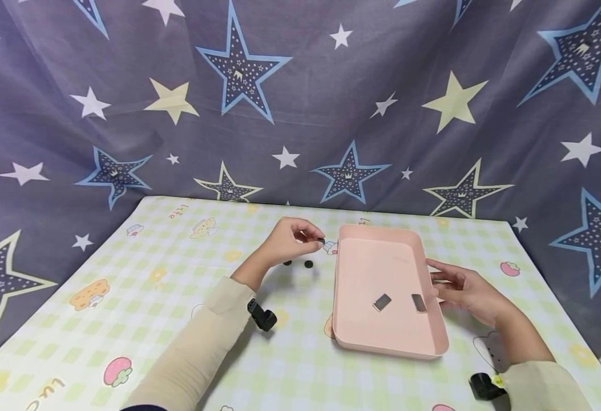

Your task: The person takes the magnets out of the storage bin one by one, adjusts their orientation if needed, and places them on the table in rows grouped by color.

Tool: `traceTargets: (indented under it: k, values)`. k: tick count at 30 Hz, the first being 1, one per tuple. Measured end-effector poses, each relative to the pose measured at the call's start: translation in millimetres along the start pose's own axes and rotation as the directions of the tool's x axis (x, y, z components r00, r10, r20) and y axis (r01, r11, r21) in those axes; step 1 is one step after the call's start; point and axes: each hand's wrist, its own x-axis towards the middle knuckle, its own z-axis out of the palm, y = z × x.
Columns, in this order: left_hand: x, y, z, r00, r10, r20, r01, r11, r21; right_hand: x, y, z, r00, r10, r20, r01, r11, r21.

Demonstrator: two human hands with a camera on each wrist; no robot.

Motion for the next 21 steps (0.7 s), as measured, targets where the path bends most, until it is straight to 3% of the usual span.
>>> traceTargets:
  k: [12,21]
  values:
    - [-24.9,-8.0,-28.4,0.998,-0.027,-0.055,0.029,0.999,0.044,-0.6,-1,0,1.000,0.013,-0.003,-0.013,1.000,-0.014]
    - [-40.5,-11.2,-48.2,0.992,-0.087,-0.095,0.089,0.996,0.019,0.2,-1,1,0.999,0.035,-0.015,-0.035,0.999,-0.016]
